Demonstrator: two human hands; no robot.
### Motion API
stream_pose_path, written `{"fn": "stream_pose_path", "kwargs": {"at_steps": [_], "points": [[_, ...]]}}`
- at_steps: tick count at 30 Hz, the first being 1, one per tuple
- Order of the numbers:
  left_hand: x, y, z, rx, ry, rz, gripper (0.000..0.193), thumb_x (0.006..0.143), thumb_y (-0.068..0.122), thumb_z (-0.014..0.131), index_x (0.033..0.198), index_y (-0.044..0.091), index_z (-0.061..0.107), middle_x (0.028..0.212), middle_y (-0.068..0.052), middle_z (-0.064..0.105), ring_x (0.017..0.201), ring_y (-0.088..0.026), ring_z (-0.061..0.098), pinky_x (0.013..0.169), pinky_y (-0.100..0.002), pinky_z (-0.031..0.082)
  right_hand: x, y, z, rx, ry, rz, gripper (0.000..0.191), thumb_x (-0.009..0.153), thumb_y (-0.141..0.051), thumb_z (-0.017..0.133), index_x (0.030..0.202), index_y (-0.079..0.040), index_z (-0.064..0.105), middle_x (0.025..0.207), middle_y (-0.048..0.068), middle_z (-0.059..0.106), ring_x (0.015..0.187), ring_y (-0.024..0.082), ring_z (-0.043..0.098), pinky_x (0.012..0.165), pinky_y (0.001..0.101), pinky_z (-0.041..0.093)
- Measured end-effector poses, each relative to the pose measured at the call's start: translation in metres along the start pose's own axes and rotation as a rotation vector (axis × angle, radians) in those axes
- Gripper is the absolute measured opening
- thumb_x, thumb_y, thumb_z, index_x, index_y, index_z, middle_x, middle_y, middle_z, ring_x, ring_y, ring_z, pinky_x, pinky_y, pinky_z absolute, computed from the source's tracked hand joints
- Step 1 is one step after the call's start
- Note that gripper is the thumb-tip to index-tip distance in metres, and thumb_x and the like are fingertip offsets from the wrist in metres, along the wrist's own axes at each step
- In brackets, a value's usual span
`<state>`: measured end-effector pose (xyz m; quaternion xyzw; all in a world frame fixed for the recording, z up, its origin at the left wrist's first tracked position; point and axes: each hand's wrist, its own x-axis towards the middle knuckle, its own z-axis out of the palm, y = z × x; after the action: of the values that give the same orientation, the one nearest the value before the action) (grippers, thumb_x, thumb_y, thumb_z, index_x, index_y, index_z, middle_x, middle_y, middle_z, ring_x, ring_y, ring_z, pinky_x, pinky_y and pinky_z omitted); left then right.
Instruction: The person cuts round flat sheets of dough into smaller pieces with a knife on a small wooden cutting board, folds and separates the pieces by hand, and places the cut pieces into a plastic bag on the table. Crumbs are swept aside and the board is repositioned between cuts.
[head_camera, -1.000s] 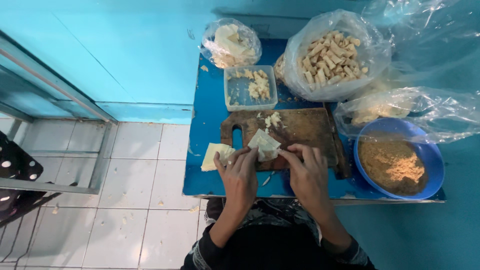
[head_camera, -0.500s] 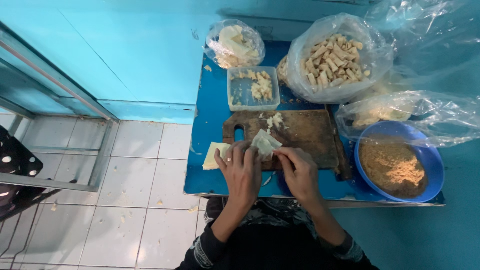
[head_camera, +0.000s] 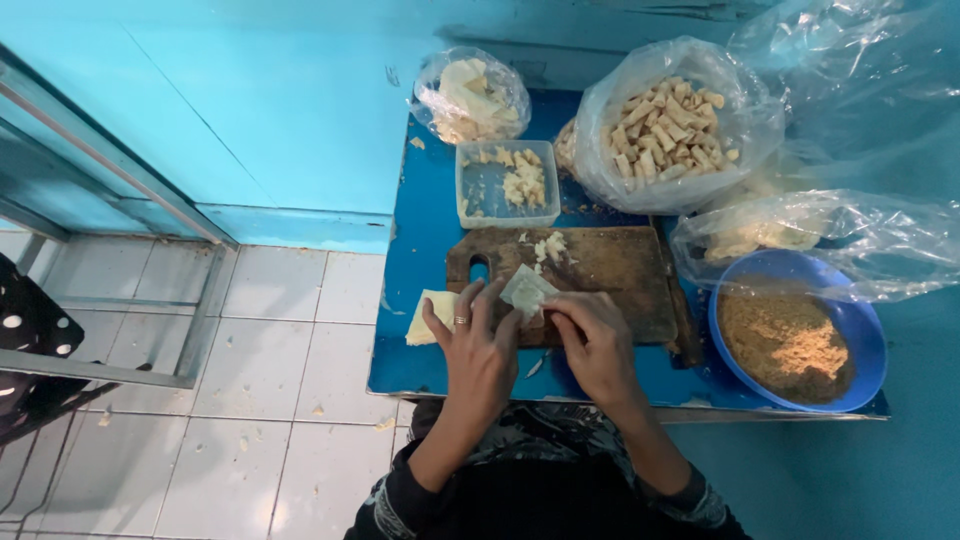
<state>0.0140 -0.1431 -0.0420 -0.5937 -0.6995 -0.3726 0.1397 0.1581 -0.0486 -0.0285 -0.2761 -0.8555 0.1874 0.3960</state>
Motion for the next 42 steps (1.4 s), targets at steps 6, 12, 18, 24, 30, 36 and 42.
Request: {"fn": "stream_pose_path", "kwargs": {"at_steps": [6,12,18,24,30,36,42], "points": [[-0.003,-0.002,0.002,-0.008,-0.032,0.022,0.022,0.087,0.007,0.066,0.108,0.007,0.072,0.141,-0.011,0.054,0.139,-0.034,0.045,0.113,-0.077,0.014,-0.005,0.007,0.003,-0.006,-0.06,-0.066,0.017,0.092,-0.002,0.069,0.106,-0.007,0.076,0.109,0.006,0.076,0.102,0.029,0.069,0.087,0.0424,0.052],[-0.002,-0.02,0.01,0.091,-0.101,0.216,0.023,0.088,0.01,0.066,0.11,0.006,0.072,0.143,-0.011,0.055,0.141,-0.03,0.046,0.116,-0.076,0.015,0.005,0.017,-0.008,0.028,-0.231,-0.079,0.02,0.089,-0.006,0.071,0.108,-0.005,0.076,0.109,0.007,0.075,0.1,0.028,0.066,0.086,0.0422,0.05],[0.017,-0.03,0.015,-0.041,-0.195,0.155,0.007,0.089,0.012,0.065,0.093,0.008,0.068,0.138,-0.009,0.056,0.14,-0.03,0.045,0.115,-0.077,0.014,0.025,0.021,-0.014,-0.014,-0.377,-0.178,0.021,0.083,-0.014,0.077,0.102,-0.005,0.076,0.103,0.006,0.072,0.096,0.028,0.063,0.084,0.0456,0.048],[0.015,-0.035,0.001,0.055,-0.169,0.378,0.022,0.084,0.012,0.064,0.104,0.006,0.072,0.144,-0.01,0.055,0.143,-0.031,0.042,0.116,-0.075,0.015,0.034,0.024,-0.02,-0.008,-0.44,-0.26,0.021,0.085,-0.012,0.075,0.104,-0.005,0.077,0.102,0.006,0.068,0.097,0.027,0.061,0.085,0.0436,0.049],[0.023,-0.041,0.006,0.018,-0.134,0.486,0.026,0.087,0.017,0.069,0.108,0.001,0.073,0.141,-0.01,0.056,0.143,-0.029,0.045,0.119,-0.074,0.017,0.04,0.024,-0.026,0.05,-0.48,-0.257,0.022,0.081,-0.017,0.078,0.1,-0.005,0.076,0.102,0.007,0.067,0.097,0.028,0.06,0.084,0.0419,0.049],[0.024,-0.041,0.004,-0.17,-0.152,0.247,0.009,0.084,0.017,0.074,0.09,0.011,0.074,0.137,-0.007,0.059,0.138,-0.03,0.046,0.113,-0.075,0.011,0.039,0.034,-0.013,-0.033,-0.391,-0.284,0.014,0.084,-0.02,0.078,0.091,-0.008,0.077,0.095,0.007,0.065,0.096,0.028,0.06,0.083,0.0423,0.047],[0.025,-0.038,0.018,-0.196,-0.163,-0.003,0.01,0.083,0.02,0.078,0.086,0.011,0.074,0.134,-0.011,0.055,0.136,-0.033,0.045,0.112,-0.074,0.017,0.058,0.076,0.015,0.252,-0.558,0.038,0.01,0.083,-0.017,0.08,0.086,-0.007,0.081,0.085,0.009,0.063,0.086,0.025,0.061,0.079,0.0383,0.049]]}}
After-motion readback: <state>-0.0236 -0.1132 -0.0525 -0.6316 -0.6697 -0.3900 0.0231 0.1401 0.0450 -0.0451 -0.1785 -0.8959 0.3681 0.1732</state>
